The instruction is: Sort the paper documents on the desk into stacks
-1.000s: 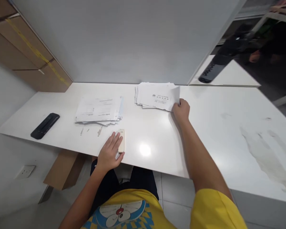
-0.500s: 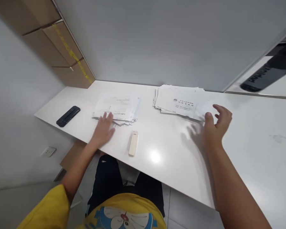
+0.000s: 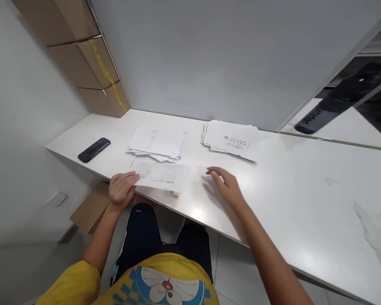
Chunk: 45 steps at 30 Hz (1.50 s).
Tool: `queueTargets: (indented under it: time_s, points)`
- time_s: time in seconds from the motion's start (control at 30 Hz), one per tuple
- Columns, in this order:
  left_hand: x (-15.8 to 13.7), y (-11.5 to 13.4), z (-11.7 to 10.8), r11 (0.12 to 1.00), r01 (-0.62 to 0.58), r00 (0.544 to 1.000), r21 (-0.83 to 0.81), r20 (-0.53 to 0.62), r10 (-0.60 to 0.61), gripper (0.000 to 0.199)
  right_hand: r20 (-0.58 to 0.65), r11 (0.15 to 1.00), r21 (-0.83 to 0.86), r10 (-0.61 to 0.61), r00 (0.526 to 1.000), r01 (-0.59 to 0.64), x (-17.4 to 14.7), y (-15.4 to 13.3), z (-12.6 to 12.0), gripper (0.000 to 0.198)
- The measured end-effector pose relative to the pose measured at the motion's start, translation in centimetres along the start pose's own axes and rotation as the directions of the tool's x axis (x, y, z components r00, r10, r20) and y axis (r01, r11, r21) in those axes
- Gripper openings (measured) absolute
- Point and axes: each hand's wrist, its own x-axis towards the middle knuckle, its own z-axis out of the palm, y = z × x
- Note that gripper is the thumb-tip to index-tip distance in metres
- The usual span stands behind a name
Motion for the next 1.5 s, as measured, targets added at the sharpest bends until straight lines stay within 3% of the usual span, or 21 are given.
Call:
queueTargets:
  time_s: [0.07, 0.13, 0.2, 0.3, 0.37, 0.47, 0.53, 0.63, 0.7, 0.8, 0.9, 1.0, 1.17, 1.27, 1.4, 1.5]
  points:
    - [-0.9, 1.9, -0.7, 0.990, 0.079, 0.979, -0.113, -0.178, -0.099, 0.027, 0.072, 0.970, 0.201, 0.126, 0.989, -0.138, -2.7, -2.6, 1.2, 0.044]
    - [-1.7, 3.0, -1.3, 0.935, 0.175, 0.936, -0.307, -0.244, -0.255, 0.031, 0.194, 0.874, 0.404, 0.206, 0.959, -0.270, -5.8, -5.4, 2.6, 0.052]
    - [-2.2, 3.3, -1.4, 0.825, 0.236, 0.917, -0.514, -0.162, -0.364, 0.038, 0.388, 0.759, 0.507, 0.221, 0.895, -0.408, -8.9, -7.9, 4.0, 0.057]
    - [-2.7, 3.8, -0.6, 0.661, 0.309, 0.911, -0.684, 0.012, -0.413, 0.050, 0.635, 0.672, 0.480, 0.177, 0.752, -0.564, -13.2, -10.2, 6.5, 0.051]
    - [-2.9, 4.9, 0.0, 0.577, 0.356, 0.898, -0.735, 0.099, -0.429, 0.055, 0.662, 0.615, 0.487, 0.203, 0.721, -0.621, -15.4, -10.6, 8.1, 0.047]
    - [-3.0, 7.4, 0.0, 0.444, 0.428, 0.874, -0.787, 0.237, -0.423, 0.060, 0.573, 0.461, 0.588, 0.342, 0.745, -0.664, -17.4, -9.9, 9.7, 0.059]
    - [-3.2, 9.1, -0.4, 0.357, 0.507, 0.822, -0.785, 0.316, -0.473, 0.064, 0.441, 0.414, 0.671, 0.443, 0.780, -0.615, -17.9, -9.1, 10.0, 0.071]
    - [-4.2, 11.2, -0.8, 0.222, 0.633, 0.720, -0.741, 0.460, -0.520, 0.074, 0.129, 0.508, 0.744, 0.527, 0.840, -0.433, -17.7, -8.2, 9.6, 0.079]
    - [-5.1, 12.1, -0.5, 0.116, 0.675, 0.667, -0.729, 0.535, -0.519, 0.080, -0.021, 0.576, 0.740, 0.538, 0.843, -0.349, -17.3, -7.9, 9.1, 0.078]
    - [-5.7, 12.9, 0.1, -0.041, 0.660, 0.597, -0.750, 0.557, -0.577, 0.068, -0.105, 0.599, 0.732, 0.570, 0.815, -0.324, -16.8, -7.7, 8.4, 0.080]
    - [-5.2, 13.1, 0.2, -0.141, 0.601, 0.575, -0.786, 0.548, -0.607, 0.071, -0.163, 0.586, 0.745, 0.624, 0.765, -0.320, -16.9, -7.2, 8.1, 0.082]
    - [-4.7, 13.2, 0.1, -0.175, 0.593, 0.576, -0.786, 0.566, -0.590, 0.074, -0.164, 0.567, 0.752, 0.654, 0.739, -0.335, -17.3, -6.8, 7.9, 0.081]
    - [-4.4, 13.9, 0.3, -0.254, 0.657, 0.457, -0.710, 0.643, -0.614, 0.066, -0.114, 0.556, 0.748, 0.645, 0.756, -0.362, -17.9, -6.6, 7.6, 0.083]
    - [-4.2, 14.1, 0.7, -0.268, 0.637, 0.462, -0.723, 0.636, -0.618, 0.067, -0.109, 0.629, 0.686, 0.586, 0.803, -0.366, -18.5, -5.9, 7.7, 0.077]
    - [-4.1, 13.6, 1.3, -0.222, 0.691, 0.463, -0.688, 0.656, -0.595, 0.060, -0.109, 0.696, 0.601, 0.557, 0.823, -0.391, -19.4, -4.1, 7.2, 0.072]
    - [-3.8, 13.0, 1.9, -0.152, 0.702, 0.464, -0.696, 0.609, -0.643, 0.058, -0.139, 0.708, 0.635, 0.499, 0.856, -0.310, -18.9, -2.8, 5.3, 0.066]
